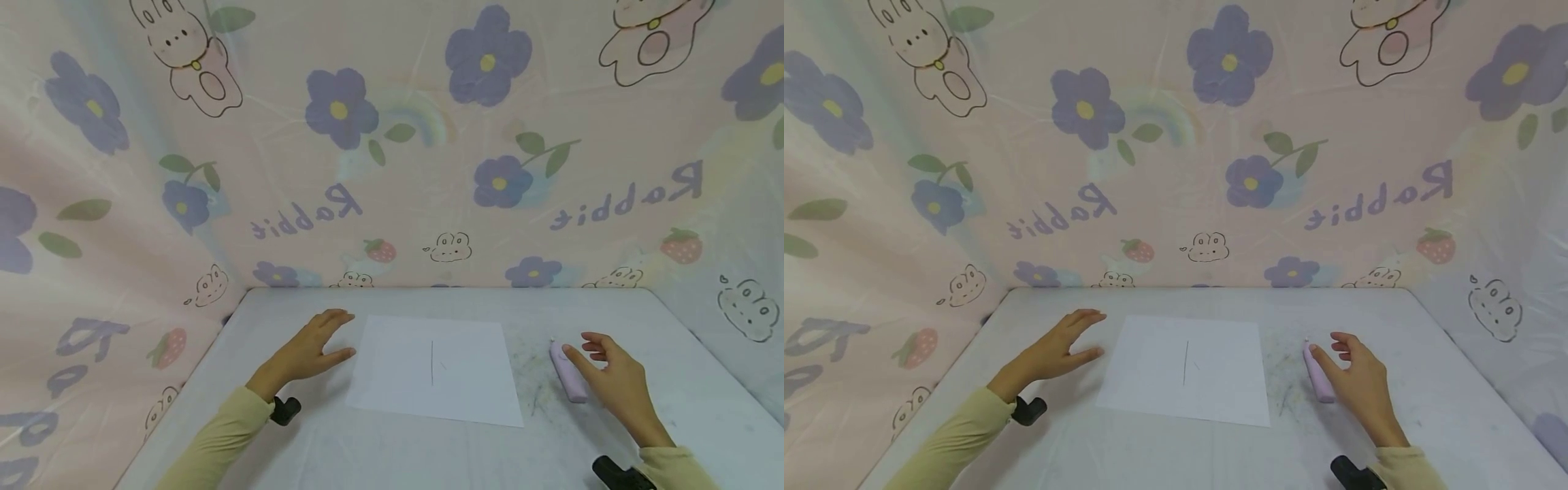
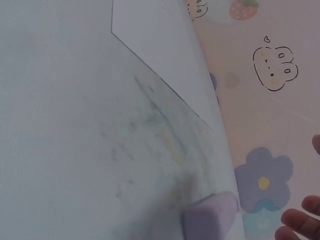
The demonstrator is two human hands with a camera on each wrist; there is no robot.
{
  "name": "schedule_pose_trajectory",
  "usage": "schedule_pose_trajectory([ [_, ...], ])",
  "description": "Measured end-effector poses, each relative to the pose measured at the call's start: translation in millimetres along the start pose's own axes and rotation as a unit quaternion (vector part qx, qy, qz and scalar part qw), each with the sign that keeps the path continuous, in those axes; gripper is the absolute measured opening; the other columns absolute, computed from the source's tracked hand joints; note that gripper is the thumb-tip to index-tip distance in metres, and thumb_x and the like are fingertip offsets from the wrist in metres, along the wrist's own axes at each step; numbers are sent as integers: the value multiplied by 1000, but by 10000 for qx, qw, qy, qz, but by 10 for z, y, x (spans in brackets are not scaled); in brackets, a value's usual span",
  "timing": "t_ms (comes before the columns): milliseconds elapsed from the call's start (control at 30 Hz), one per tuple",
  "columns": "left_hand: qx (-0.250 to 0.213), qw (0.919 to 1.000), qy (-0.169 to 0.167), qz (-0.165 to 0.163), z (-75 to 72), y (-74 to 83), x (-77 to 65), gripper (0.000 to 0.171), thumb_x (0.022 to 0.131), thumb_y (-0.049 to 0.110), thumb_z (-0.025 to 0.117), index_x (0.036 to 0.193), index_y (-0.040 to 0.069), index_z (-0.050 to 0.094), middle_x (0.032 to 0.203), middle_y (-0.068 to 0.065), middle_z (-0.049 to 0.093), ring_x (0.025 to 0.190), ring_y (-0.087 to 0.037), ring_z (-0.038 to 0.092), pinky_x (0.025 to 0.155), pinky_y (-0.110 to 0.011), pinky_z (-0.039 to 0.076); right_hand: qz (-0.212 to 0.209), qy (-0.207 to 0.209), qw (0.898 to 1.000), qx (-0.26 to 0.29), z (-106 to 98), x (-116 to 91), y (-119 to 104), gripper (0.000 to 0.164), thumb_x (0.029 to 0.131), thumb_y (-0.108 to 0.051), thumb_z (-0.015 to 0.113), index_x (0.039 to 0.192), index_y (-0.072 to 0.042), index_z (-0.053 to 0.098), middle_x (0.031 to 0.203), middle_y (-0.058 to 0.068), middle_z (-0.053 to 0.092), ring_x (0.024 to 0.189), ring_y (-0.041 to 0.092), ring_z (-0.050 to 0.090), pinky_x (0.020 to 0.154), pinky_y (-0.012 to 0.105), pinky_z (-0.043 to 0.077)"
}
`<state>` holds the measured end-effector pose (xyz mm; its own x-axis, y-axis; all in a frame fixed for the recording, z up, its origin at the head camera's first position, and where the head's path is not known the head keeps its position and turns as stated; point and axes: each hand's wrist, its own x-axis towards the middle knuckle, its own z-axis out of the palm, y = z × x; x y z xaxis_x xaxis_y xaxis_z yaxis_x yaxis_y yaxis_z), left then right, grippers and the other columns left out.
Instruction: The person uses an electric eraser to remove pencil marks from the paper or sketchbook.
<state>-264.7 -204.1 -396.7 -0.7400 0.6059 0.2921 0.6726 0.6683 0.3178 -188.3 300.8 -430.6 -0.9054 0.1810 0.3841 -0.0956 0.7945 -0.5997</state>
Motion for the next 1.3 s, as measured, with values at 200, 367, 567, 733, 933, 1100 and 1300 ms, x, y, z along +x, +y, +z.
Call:
schedule_pose_trajectory([
  [200, -221, 9993, -301, 8, 37, 22, 27, 67, 95, 43, 60, 147, 6, 39, 146, -17, 37, 133, -37, 36, 102, -55, 37, 98, -58, 9999, 24, 81, 6, 46, 56, 94, -39, 62, 124, 7, 54, 110, 28, 63, 95, 43, 60, 71, 48, 48],
  [367, -288, 9982, -517, -51, 91, 28, 49, 67, 95, 46, 59, 149, 12, 37, 148, -15, 35, 134, -36, 34, 101, -55, 37, 207, -209, 9996, 31, 137, 5, 103, 57, 94, -41, 61, 124, 8, 53, 111, 29, 62, 96, 45, 60, 73, 53, 48],
  [567, -146, 9978, -643, 83, 175, 36, 95, 65, 95, 46, 59, 149, 15, 38, 146, -17, 38, 131, -38, 36, 98, -57, 38, 365, -420, 9984, -21, 171, 10, 156, 62, 94, -44, 60, 124, 9, 51, 111, 31, 60, 97, 46, 59, 76, 55, 47],
  [733, 83, 9965, -819, 121, 246, 65, 140, 64, 95, 44, 60, 148, 14, 40, 143, -14, 40, 128, -37, 37, 100, -57, 35, 531, -730, 9959, -53, 176, -4, 195, 65, 94, -47, 58, 125, 10, 50, 111, 30, 60, 99, 45, 59, 76, 54, 47],
  [933, 388, 9944, -951, 250, 324, 116, 215, 66, 94, 43, 62, 147, 12, 40, 143, -17, 40, 128, -38, 38, 101, -56, 35, 435, -626, 9969, -209, 206, -4, 225, 61, 92, -43, 62, 119, 11, 53, 102, 27, 63, 92, 42, 62, 71, 49, 48],
  [1100, 431, 9923, -1141, 200, 372, 158, 258, 69, 93, 45, 62, 148, 10, 39, 147, -18, 37, 132, -39, 36, 105, -54, 32, 385, -598, 9972, -236, 234, 11, 229, 57, 92, -39, 64, 118, 11, 54, 99, 26, 64, 91, 41, 62, 70, 46, 48],
  [1300, 467, 9903, -1291, 222, 455, 153, 295, 69, 93, 43, 63, 148, 10, 38, 148, -18, 36, 133, -38, 36, 106, -52, 32, 369, -632, 9971, -209, 241, 5, 224, 56, 92, -37, 64, 118, 11, 54, 99, 25, 64, 91, 41, 62, 69, 44, 48],
])
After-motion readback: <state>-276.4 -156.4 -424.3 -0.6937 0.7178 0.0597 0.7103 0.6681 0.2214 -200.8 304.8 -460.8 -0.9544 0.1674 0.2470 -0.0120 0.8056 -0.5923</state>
